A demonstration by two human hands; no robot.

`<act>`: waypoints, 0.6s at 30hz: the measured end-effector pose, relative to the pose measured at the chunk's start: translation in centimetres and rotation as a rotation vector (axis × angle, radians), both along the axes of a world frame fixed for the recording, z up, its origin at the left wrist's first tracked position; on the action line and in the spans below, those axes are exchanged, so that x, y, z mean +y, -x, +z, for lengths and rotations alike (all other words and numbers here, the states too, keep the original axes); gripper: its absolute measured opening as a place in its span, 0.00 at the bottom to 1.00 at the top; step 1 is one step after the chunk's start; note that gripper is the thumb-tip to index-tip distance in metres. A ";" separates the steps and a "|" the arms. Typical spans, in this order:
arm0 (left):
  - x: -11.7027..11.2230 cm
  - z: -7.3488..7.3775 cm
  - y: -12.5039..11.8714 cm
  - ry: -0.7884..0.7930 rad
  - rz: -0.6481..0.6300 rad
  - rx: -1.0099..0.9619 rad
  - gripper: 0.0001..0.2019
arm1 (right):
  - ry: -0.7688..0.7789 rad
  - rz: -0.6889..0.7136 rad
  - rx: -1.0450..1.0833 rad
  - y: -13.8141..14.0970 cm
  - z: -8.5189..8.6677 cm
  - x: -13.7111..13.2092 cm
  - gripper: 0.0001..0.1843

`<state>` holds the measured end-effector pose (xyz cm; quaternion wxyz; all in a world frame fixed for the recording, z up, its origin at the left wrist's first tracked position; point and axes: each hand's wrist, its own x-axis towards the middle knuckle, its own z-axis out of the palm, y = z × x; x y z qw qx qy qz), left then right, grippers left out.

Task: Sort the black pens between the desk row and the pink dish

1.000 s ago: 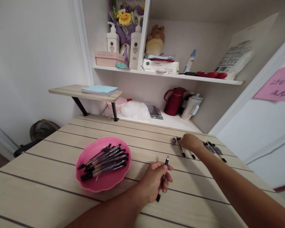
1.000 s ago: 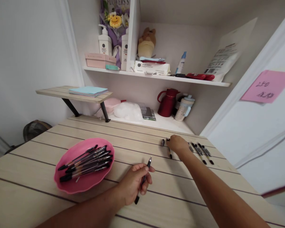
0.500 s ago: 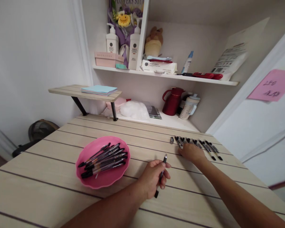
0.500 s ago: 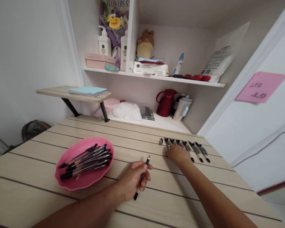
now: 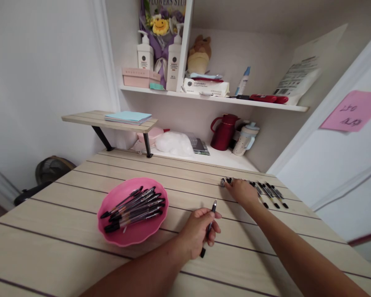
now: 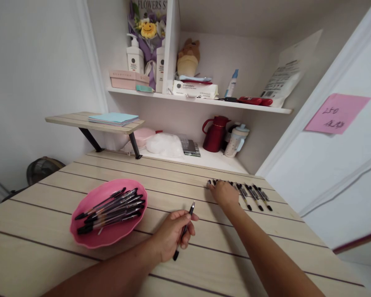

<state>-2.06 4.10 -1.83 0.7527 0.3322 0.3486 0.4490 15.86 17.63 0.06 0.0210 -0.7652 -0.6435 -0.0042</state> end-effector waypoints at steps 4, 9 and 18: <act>0.1 -0.2 0.0 -0.003 -0.013 -0.003 0.14 | -0.017 -0.020 0.009 1.5 -0.4 0.9 0.28; 0.2 -0.4 0.0 -0.006 -0.025 -0.007 0.14 | -0.003 -0.014 0.010 1.5 -0.6 1.2 0.25; 0.2 -0.4 0.1 -0.002 -0.021 0.006 0.13 | 0.005 -0.007 0.013 1.0 -0.3 0.8 0.25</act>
